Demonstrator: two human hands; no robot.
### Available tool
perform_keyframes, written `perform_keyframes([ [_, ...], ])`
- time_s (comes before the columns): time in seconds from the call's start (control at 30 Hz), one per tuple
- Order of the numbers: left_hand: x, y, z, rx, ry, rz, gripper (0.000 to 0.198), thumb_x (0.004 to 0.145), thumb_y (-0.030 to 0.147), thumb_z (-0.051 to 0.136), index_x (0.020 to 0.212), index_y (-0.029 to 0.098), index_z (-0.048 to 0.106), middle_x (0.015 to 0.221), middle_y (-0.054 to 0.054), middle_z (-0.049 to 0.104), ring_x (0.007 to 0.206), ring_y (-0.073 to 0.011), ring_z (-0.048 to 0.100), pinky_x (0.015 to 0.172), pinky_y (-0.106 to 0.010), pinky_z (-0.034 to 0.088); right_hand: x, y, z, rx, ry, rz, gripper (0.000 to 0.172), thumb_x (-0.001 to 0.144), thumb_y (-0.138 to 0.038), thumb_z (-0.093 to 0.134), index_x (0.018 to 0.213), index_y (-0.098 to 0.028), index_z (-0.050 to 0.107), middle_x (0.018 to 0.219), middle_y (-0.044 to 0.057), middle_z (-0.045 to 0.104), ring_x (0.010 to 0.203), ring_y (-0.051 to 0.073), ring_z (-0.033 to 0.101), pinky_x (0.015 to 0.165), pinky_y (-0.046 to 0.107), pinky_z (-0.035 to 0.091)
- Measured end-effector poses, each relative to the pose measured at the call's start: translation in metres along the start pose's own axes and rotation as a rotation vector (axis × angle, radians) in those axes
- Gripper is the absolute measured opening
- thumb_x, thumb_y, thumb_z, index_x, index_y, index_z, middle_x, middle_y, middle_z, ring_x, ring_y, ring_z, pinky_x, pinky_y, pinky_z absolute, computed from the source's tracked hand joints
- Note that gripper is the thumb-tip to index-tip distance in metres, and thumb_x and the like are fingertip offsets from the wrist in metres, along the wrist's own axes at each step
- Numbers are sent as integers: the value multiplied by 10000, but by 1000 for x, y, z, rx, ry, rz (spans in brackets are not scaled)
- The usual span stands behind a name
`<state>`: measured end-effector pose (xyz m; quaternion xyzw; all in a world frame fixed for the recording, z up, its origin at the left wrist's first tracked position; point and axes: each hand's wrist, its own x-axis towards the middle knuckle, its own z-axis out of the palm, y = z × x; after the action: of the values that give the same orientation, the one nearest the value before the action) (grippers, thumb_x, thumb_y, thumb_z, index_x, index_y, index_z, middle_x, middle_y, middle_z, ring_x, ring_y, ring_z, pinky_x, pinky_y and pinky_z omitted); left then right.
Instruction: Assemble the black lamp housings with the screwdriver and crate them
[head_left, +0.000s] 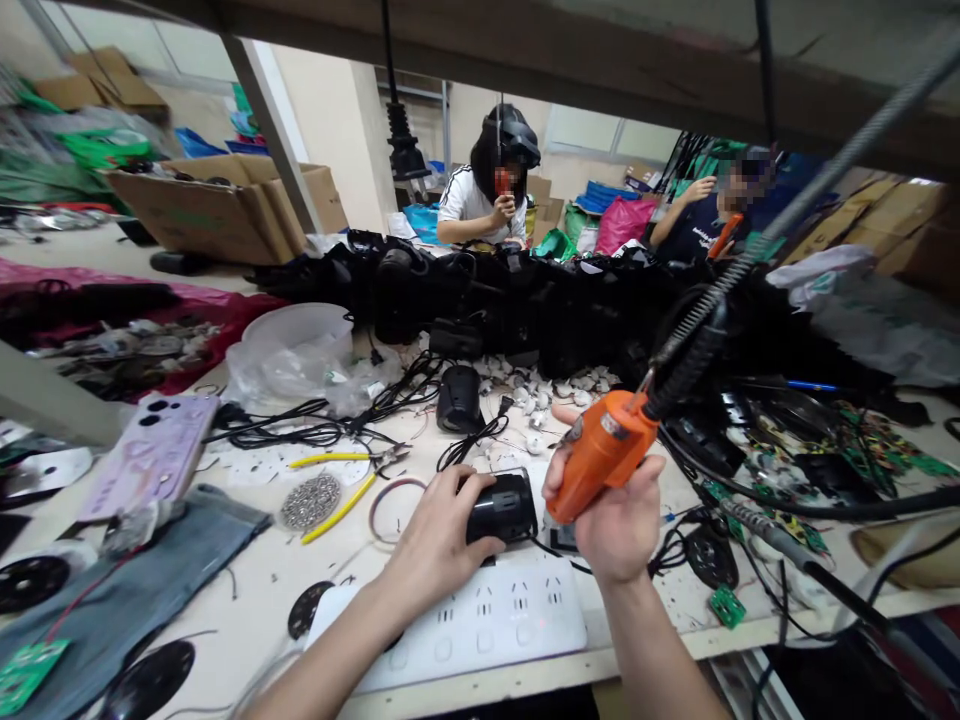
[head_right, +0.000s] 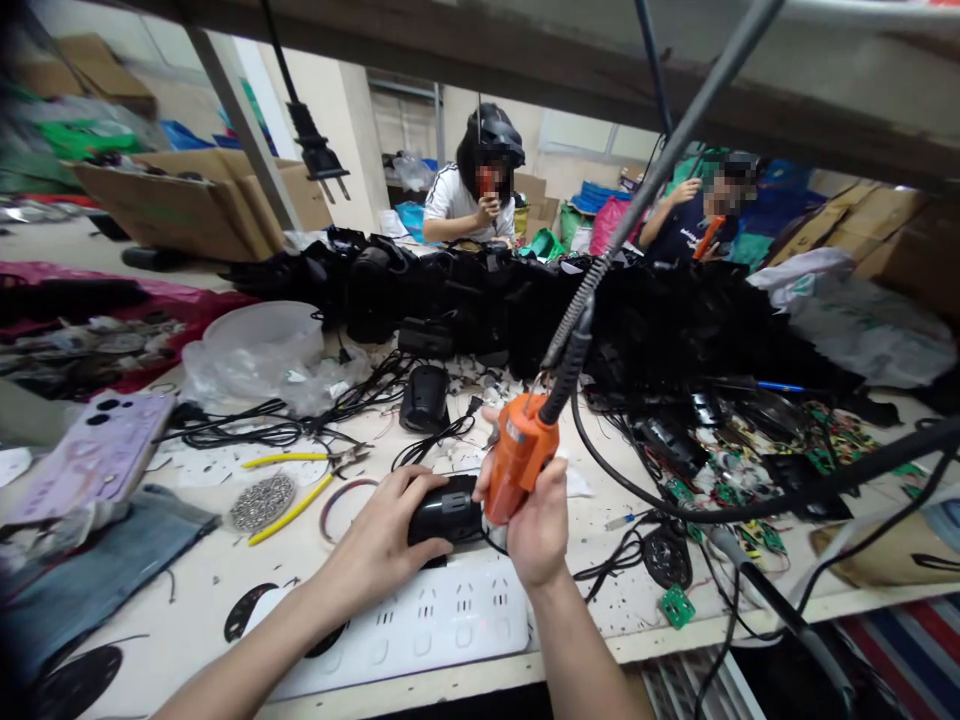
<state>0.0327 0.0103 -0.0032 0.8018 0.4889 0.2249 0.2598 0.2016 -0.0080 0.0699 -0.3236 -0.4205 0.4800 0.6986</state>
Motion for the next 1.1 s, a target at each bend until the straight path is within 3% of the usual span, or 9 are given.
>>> perform_keyframes([
  [0.1, 4, 9, -1, 37, 6, -17, 553, 675, 305, 734, 1179, 214, 527, 1227, -102, 534, 1124, -296, 508, 970, -461, 425, -8, 7, 6, 91, 1, 2, 762, 717, -819, 426, 995, -160, 688, 540, 22, 575, 448, 161, 477, 414, 278, 389],
  [0.3, 10, 16, 4, 137, -30, -4, 553, 701, 293, 689, 1227, 236, 525, 1219, -95, 558, 1088, -306, 504, 935, -478, 418, -29, 24, 2, 231, 30, 8, 569, 766, -659, 487, 1006, -176, 667, 659, 44, 605, 543, 194, 549, 511, 322, 429],
  [0.53, 11, 7, 10, 160, 20, 51, 502, 767, 387, 643, 1230, 233, 526, 1167, -94, 563, 1026, -278, 504, 888, -431, 443, -33, 16, 2, 102, -69, -51, 787, 561, -835, 582, 987, -186, 707, 696, 39, 597, 573, 207, 550, 543, 354, 454],
  [0.77, 18, 8, 4, 182, -46, 17, 511, 719, 327, 695, 1195, 212, 550, 1137, -103, 584, 1012, -285, 516, 882, -420, 444, -33, 30, 2, -70, -111, -105, 752, 601, -837, 515, 944, -194, 696, 658, 41, 596, 556, 208, 538, 502, 330, 420],
  [0.93, 20, 9, 0, 156, -61, 47, 398, 736, 394, 683, 1078, 211, 593, 1081, -110, 601, 974, -287, 544, 850, -411, 452, -21, 28, 9, 5, -88, -2, 518, 747, -701, 506, 885, -228, 668, 786, 50, 602, 503, 169, 502, 475, 327, 404],
  [1.1, 20, 9, 5, 192, 6, 37, 424, 749, 424, 638, 1112, 212, 581, 1042, -100, 604, 972, -287, 548, 856, -410, 448, -25, 31, 9, 52, -65, -18, 629, 673, -771, 506, 901, -208, 670, 683, 36, 559, 530, 188, 509, 479, 325, 413],
])
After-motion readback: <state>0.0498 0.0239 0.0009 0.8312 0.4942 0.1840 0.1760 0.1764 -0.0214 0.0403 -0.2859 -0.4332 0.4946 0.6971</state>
